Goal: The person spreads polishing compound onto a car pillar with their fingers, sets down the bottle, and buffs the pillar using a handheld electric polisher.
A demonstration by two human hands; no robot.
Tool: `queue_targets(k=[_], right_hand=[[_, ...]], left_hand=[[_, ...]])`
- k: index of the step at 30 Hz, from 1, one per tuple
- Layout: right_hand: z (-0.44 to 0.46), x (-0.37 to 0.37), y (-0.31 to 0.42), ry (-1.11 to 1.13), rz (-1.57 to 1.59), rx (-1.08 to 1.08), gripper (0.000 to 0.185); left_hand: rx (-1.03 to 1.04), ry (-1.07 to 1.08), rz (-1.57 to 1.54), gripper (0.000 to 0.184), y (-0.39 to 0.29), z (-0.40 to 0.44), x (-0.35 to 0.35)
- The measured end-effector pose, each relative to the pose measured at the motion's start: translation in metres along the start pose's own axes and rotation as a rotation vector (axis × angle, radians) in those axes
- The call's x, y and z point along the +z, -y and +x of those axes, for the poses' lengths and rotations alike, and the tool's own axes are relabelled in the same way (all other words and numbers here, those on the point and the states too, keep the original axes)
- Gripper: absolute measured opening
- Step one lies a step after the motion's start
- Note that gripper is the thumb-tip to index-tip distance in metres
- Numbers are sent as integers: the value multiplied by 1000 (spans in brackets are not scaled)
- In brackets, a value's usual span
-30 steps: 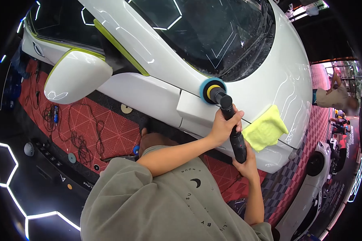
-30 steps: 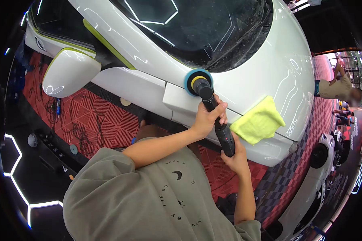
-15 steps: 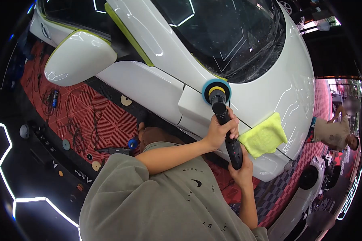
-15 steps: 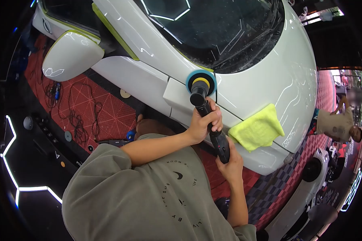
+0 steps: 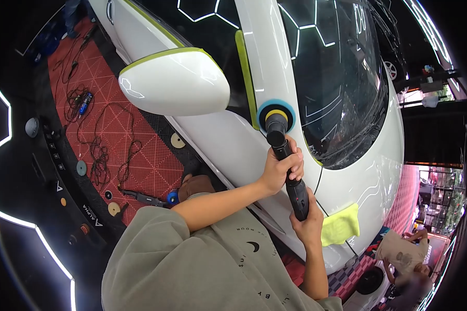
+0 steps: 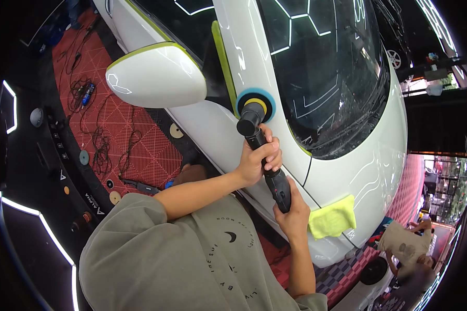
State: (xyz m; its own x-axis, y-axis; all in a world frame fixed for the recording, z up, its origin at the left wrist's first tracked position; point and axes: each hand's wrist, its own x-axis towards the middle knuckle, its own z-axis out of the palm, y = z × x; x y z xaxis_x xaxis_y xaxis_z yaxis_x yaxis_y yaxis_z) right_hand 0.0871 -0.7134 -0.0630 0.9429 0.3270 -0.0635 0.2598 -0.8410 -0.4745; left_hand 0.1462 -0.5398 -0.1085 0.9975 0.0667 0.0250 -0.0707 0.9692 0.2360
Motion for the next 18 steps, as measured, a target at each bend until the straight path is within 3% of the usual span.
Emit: queue_targets(k=[9, 14, 18], right_hand=[[107, -28, 107, -112, -14, -91, 75], [162, -46, 156, -171, -44, -255, 70], [194, -62, 204, -179, -117, -242, 70]], left_hand=[[170, 87, -15, 16, -116, 92, 52], [252, 89, -29, 21, -177, 137, 80], [372, 136, -75, 24, -216, 171, 92]])
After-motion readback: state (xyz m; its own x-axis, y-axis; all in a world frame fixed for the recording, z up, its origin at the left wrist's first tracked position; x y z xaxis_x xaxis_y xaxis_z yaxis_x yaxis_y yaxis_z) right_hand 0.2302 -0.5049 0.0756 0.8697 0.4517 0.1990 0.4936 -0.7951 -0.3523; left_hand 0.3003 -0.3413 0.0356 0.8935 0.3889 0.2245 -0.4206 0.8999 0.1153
